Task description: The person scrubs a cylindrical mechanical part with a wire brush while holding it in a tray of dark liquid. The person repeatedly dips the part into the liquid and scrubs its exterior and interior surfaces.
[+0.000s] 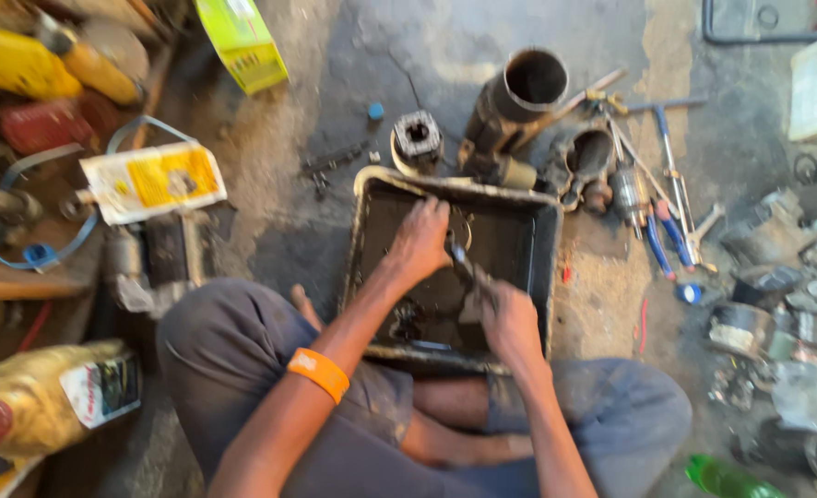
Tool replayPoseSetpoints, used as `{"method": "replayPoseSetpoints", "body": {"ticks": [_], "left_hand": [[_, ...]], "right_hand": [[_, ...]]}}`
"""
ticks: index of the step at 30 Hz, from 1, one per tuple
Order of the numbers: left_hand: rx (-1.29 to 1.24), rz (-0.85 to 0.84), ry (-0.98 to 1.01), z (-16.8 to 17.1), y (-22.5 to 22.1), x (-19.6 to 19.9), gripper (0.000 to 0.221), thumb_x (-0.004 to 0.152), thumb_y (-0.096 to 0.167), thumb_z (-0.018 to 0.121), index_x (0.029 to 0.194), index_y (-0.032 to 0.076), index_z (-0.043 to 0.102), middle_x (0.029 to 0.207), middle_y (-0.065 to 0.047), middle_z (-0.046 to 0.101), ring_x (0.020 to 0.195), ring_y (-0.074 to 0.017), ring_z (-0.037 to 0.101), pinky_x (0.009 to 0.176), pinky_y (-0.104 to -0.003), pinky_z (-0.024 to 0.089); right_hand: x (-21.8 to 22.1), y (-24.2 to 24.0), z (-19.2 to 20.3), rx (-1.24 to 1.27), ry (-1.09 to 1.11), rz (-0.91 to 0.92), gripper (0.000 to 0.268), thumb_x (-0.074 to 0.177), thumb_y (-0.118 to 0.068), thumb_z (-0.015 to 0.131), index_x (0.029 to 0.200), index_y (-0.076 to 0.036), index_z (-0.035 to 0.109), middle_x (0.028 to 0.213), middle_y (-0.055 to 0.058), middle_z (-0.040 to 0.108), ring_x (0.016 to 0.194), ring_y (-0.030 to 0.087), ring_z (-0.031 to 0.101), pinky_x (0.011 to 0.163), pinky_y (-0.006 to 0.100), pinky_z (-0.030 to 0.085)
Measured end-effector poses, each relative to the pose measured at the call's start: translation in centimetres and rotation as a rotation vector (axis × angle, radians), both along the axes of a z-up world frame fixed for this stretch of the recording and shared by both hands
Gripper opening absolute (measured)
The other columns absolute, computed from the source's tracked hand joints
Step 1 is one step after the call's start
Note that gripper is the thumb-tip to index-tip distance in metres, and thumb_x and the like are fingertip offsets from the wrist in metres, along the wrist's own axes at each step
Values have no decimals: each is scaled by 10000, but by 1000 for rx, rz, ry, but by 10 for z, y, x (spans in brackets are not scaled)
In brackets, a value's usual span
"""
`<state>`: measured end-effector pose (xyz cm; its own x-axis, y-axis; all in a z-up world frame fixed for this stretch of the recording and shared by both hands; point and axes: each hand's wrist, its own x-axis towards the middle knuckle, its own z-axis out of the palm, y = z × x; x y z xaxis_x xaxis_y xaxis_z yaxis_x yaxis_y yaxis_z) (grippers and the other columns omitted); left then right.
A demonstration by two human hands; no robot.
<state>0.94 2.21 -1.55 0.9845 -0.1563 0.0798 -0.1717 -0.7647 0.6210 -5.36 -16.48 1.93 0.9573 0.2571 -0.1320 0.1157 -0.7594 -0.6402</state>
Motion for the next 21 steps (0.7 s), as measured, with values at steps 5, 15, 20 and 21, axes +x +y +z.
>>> {"method": "replayPoseSetpoints", "body": {"ticks": [5,15,20,21], "left_hand": [[-8,20,-35,-11,4,9,642,521,46,915,1062,-29,578,1132,-234,613,1125,-437,586,967,-481,524],[-68,-29,-97,-26,4,6,564,618,50,795,1120,-29,553,1121,-262,593,1102,-471,568,959,-513,504],[-66,-18,-63,-20,5,7,617,578,83,867,1105,-29,565,1155,-253,592,1139,-468,554,985,-504,494],[-61,-12,-90,-20,3,7,610,610,90,873,1122,-32,565,1172,-255,593,1144,-470,556,991,-505,494]], "right_hand": [[-5,-7,4,48,-30,-53,329,937,-113,623,1253,-107,716,936,231,697,885,427,685,748,476,537],[5,10,-2,-2,-147,-102,311,937,-171,613,1223,-184,735,928,198,707,893,445,664,750,513,526],[2,15,-11,8,-63,-140,381,900,-187,622,1263,-248,723,904,164,715,880,414,686,753,495,539],[2,12,-13,1,-37,-122,384,892,-194,630,1259,-258,725,904,152,723,884,407,690,760,489,541]]}}
